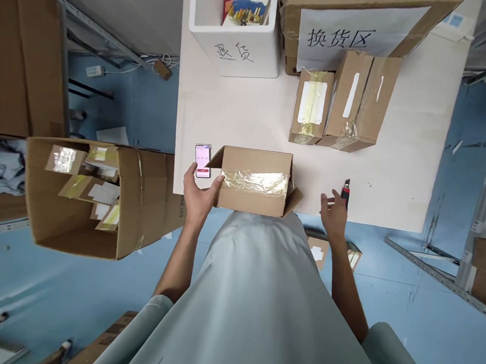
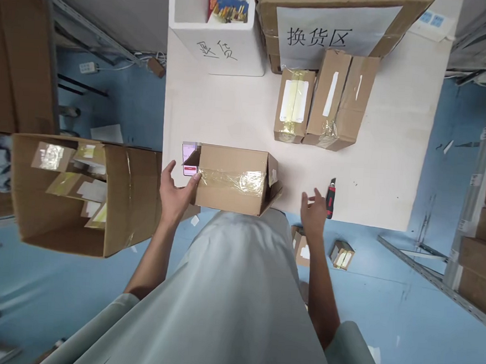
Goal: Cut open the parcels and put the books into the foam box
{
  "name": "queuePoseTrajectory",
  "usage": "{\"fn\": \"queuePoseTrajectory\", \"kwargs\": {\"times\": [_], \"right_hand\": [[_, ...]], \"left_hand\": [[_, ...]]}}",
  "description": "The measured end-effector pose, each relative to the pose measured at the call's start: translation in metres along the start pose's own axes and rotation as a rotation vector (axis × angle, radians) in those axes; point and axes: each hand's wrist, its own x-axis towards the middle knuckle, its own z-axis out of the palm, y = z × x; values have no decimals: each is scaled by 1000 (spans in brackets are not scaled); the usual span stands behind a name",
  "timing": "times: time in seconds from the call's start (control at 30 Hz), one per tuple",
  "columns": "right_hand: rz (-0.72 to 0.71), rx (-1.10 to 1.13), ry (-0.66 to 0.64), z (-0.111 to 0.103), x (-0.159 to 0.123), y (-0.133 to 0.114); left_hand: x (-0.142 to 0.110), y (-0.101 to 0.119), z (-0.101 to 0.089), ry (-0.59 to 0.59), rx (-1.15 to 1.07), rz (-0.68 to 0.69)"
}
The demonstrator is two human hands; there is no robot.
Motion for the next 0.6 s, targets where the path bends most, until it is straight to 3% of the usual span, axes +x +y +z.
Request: {"fn": "queuePoseTrajectory", "kwargs": {"times": [0.17,0.27,0.33,0.43,0.53,0.6], "right_hand": [[-110,221,30,-13,-28,-71],[-179,157,18,-23,-25,-114],[-199,96,-8,-26,-17,-126],[-203,88,-7,-25,-6,-113],[-160,158,54,-25,0,-75],[-122,216,119,-28,5,-41]], "left_hand": [[-1,6,4,13,-98,-45],[0,11,5,8,-112,-39],[0,15,7,4,-120,-33],[2,20,8,14,-173,-31],[10,16,9,73,-320,-95],[18,6,12,91,-434,-214]]}}
